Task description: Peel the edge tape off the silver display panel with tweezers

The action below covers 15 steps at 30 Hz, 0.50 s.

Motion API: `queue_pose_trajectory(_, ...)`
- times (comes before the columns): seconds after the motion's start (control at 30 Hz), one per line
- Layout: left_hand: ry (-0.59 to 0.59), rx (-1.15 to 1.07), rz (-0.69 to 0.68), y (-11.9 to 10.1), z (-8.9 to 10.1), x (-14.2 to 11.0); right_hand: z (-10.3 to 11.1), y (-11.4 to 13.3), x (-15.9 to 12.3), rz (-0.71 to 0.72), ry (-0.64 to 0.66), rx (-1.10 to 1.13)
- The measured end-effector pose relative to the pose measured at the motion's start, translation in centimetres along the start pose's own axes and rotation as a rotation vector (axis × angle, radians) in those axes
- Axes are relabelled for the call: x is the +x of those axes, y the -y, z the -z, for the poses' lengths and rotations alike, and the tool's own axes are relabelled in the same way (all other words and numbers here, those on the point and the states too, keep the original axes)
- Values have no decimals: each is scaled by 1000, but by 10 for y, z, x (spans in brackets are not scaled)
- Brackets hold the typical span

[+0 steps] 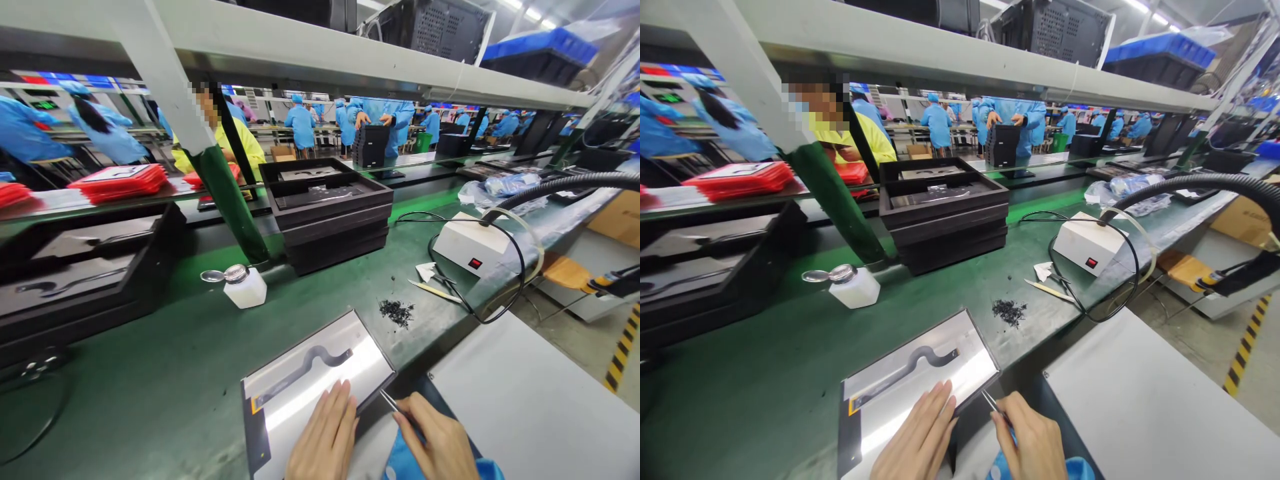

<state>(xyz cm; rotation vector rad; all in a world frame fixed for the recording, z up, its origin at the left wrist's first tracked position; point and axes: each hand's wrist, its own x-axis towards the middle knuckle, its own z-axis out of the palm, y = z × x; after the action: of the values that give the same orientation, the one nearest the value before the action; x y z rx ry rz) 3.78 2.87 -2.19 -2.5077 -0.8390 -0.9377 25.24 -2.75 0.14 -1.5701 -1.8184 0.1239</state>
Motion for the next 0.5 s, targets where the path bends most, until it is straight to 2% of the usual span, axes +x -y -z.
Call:
queue_pose_trajectory(0.2, -1, -6, -5, -1, 3, 5, 0, 0, -1, -12, 43, -38)
queue_pose_trajectory(0.5, -10, -23, 0, -2, 2, 4, 1, 0, 1, 71, 53, -166)
